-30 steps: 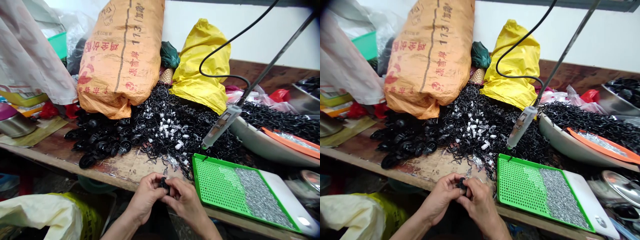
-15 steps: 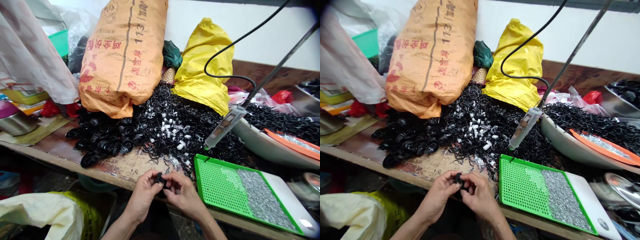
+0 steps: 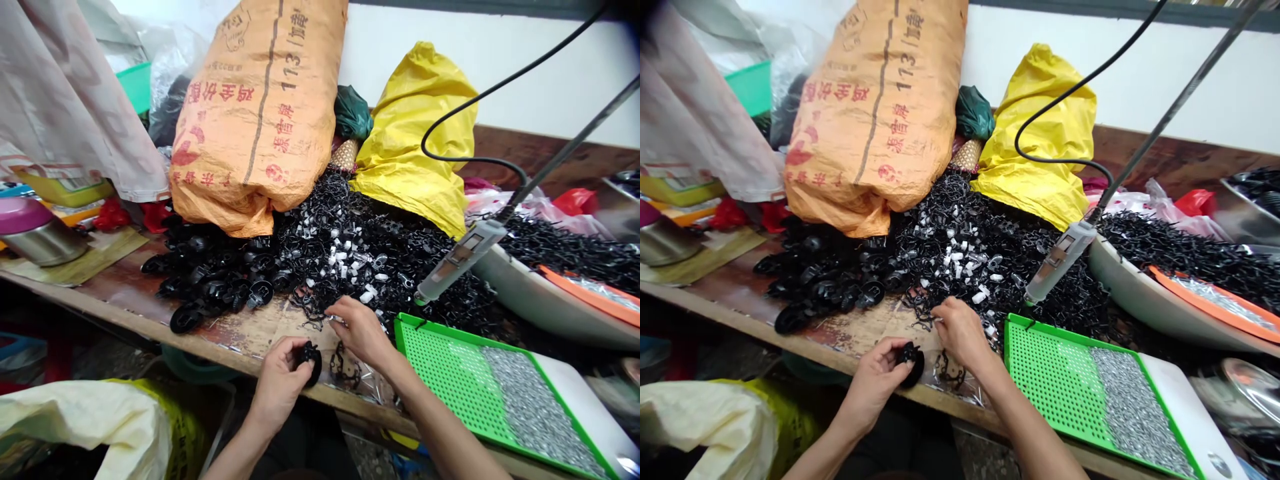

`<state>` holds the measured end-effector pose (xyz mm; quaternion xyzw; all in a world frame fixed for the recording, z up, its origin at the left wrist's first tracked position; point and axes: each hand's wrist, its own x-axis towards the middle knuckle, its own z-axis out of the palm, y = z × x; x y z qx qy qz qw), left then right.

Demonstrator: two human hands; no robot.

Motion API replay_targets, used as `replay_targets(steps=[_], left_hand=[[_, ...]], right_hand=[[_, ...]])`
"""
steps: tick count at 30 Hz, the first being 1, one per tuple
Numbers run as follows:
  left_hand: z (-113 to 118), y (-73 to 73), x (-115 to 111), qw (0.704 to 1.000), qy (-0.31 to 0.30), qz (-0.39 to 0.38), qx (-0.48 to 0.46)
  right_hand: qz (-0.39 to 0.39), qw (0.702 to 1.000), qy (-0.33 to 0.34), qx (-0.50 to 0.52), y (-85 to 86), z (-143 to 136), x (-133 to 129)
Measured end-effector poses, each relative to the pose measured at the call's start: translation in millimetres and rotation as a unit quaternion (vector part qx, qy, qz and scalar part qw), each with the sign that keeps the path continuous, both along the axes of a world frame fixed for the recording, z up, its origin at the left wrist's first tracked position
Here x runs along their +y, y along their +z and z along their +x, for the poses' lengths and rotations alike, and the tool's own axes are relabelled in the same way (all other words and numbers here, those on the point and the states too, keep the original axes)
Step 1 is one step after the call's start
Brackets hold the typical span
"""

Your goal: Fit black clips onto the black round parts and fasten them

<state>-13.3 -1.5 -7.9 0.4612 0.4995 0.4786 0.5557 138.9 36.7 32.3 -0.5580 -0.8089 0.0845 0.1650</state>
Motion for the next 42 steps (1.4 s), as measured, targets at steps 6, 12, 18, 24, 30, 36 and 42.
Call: replay_targets(steps=[6,12,18,24,30,36,42], left_hand=[[0.0,-12.1,1.3,0.996,-0.008,0.056,0.072],[0.0,-8.0,0.3,0.993,0.002,0.063,0.096],[1.2,-5.5,-0.2,0.986,-0.013,0.078,0.150],[0.5,-4.5,-1.6,0.985,-0.028,0.074,0.155],[0.4,-8.0,-0.4,0.990,-0.021,0.069,0.121],[-0.2,-7.2,1.2,0.995,-0.021,0.051,0.084],[10.8,13.6,-5.1,0.978,-0.068,0.146,0.131]], right_hand=[[0.043,0.996,-0.019,-0.070,-15.2,-26.6,34.3],[0.058,0.995,-0.051,-0.069,-6.3,-18.1,49.5],[0.040,0.997,0.003,-0.066,-11.0,-27.1,36.6],[0.002,0.999,-0.038,0.039,-23.2,-34.9,44.6],[-0.085,0.947,-0.128,0.284,-5.9,-0.3,56.5],[-0.192,0.829,-0.194,0.488,0.0,23.8,43.5],[-0.216,0.743,-0.207,0.599,-10.5,4.2,2.3]])
